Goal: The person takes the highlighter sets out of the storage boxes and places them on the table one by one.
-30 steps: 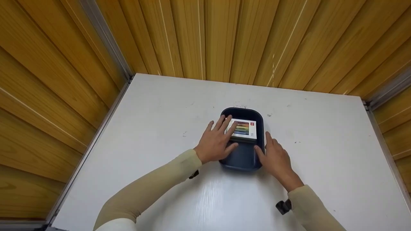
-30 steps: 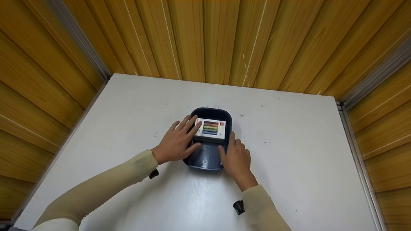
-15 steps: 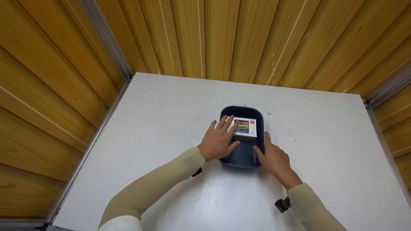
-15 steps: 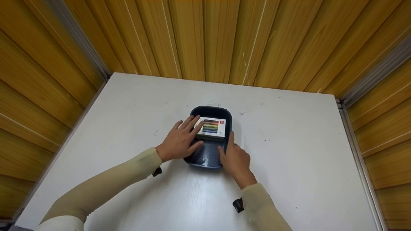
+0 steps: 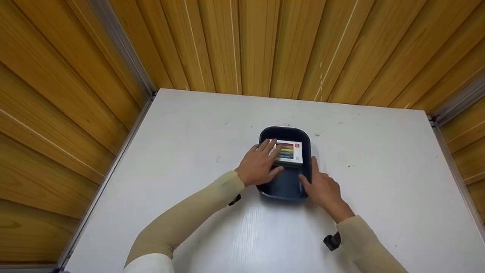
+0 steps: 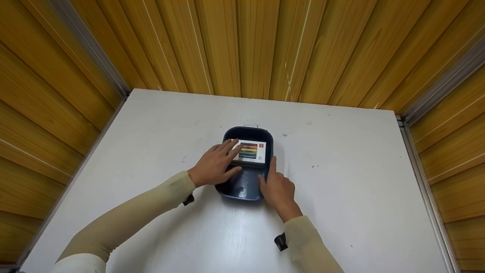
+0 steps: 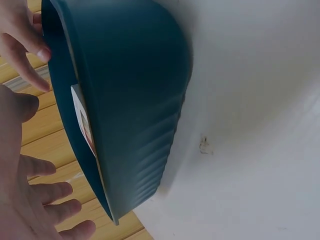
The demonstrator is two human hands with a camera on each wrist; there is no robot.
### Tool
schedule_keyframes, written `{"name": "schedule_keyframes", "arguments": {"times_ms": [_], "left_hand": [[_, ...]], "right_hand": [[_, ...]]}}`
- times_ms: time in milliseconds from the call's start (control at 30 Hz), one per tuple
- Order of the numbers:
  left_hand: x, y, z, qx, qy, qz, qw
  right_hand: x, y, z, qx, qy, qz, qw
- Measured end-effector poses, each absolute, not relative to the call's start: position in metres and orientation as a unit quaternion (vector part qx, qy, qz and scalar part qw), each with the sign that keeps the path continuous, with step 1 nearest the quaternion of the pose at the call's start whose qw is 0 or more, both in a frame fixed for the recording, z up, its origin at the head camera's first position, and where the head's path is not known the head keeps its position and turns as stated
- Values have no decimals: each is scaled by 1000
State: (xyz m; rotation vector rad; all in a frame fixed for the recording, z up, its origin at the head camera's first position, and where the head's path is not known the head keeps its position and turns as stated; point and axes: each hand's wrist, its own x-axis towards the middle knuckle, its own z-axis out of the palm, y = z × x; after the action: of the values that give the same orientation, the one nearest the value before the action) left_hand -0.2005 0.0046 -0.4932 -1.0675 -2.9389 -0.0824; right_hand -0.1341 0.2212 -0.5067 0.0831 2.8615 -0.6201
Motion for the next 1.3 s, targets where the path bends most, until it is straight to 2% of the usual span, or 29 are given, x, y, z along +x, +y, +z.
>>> {"name": "schedule_keyframes", "arguments": {"times_ms": [433,1033,1300], "left_hand": [[-213,-1,-497,-347,-937,-29,-19],[-221,4,-499,-355,-935,-15,4],[-227,5,-508,-352,-936,-21,-1]], "right_hand": [[-137,217,-511,32,967,-222,122],[-134,215,-518,22,974,-199,102],[-133,214,-518,16,977,-186,98]]}}
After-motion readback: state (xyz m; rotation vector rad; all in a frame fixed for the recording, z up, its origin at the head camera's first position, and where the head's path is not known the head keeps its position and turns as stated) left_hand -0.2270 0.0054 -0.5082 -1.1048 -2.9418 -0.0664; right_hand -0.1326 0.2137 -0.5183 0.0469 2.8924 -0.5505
